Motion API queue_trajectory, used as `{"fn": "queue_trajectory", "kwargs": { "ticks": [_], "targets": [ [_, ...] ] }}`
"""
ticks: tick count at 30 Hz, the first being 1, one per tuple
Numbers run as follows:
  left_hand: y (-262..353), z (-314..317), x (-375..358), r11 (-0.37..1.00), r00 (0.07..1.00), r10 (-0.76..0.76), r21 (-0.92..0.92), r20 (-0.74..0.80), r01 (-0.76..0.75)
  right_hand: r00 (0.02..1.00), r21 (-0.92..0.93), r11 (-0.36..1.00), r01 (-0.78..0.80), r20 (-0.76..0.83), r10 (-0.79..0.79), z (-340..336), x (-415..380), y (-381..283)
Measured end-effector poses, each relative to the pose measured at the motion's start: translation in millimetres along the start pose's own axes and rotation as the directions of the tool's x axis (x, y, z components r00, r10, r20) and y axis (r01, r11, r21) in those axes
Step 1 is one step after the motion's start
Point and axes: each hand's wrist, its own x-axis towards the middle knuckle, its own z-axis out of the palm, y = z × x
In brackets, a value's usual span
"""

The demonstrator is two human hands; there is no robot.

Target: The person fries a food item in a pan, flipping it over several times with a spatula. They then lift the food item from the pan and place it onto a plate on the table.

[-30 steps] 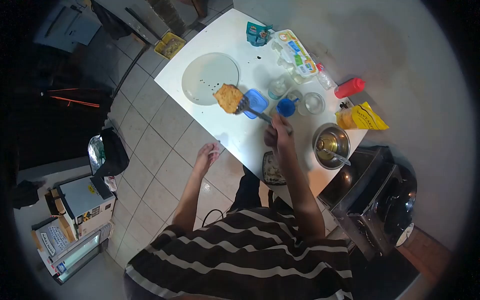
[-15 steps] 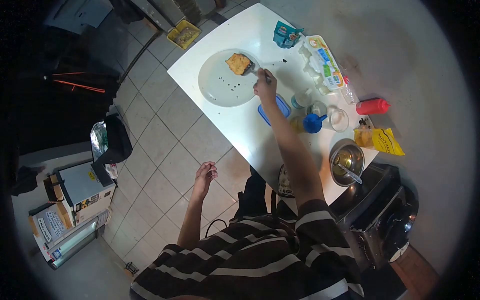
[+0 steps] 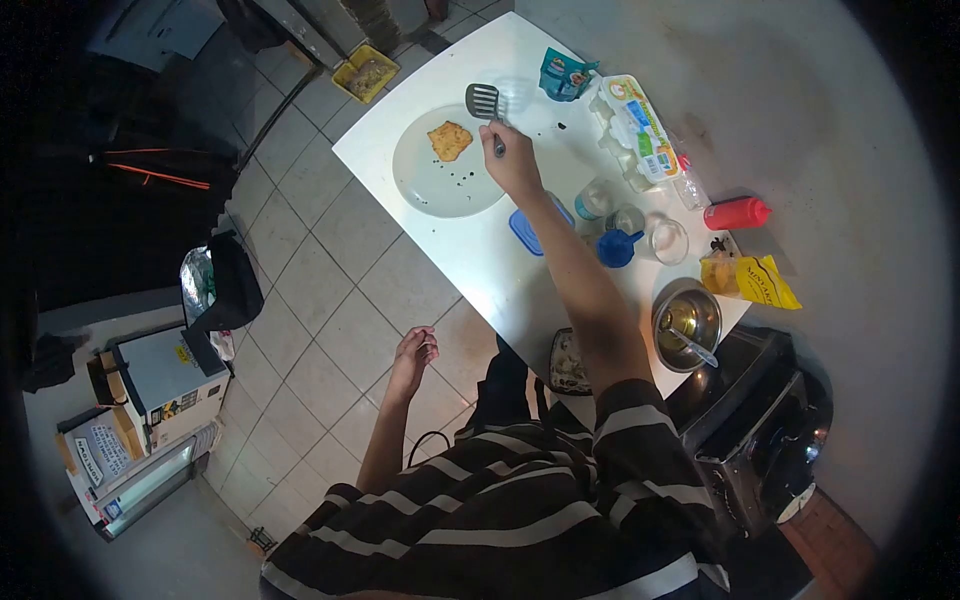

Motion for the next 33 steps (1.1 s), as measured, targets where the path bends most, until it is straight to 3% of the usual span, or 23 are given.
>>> {"fn": "queue_trajectory", "kwargs": {
  "ticks": [3,7,9,12,18,21,22,24,27,33],
  "targets": [
    [1,3,0,1.0,1.0,0.002,0.017,-0.006,-0.002,0.999,0.009,0.999,-0.04,-0.006,0.04,-20,-1,-12],
    [4,8,-1,1.0,1.0,0.005,0.028,0.018,-0.006,0.99,0.221,0.972,-0.085,-0.095,0.108,-54,-23,-47],
    [8,11,-2,0.999,0.998,0.004,0.052,0.061,-0.007,0.964,0.451,0.877,-0.169,-0.11,0.242,-74,-43,-63],
    [14,24,-4,0.996,0.997,-0.001,0.085,0.077,-0.005,0.921,0.595,0.759,-0.266,-0.074,0.382,-112,-82,-93],
    [15,53,-7,0.987,0.987,-0.031,0.158,0.159,0.006,0.914,0.576,0.766,-0.285,-0.077,0.398,-189,-164,-136],
    [14,74,-14,0.962,0.975,-0.031,0.273,0.221,-0.031,0.921,0.653,0.706,-0.274,-0.035,0.389,-227,-201,-151],
    [12,81,-19,0.959,0.971,-0.03,0.28,0.237,-0.039,0.889,0.706,0.645,-0.292,-0.05,0.456,-238,-214,-152],
    [11,96,-29,0.832,0.943,0.008,0.52,0.332,-0.19,0.866,0.758,0.58,-0.3,-0.039,0.499,-268,-245,-155],
    [6,129,-56,0.702,0.901,-0.097,0.67,0.423,-0.239,0.866,0.788,0.565,-0.243,-0.086,0.492,-313,-298,-164],
    [-27,225,-143,0.546,0.757,-0.356,0.779,0.548,-0.307,0.838,0.736,0.665,-0.126,-0.28,0.468,-415,-427,-190]
  ]
}}
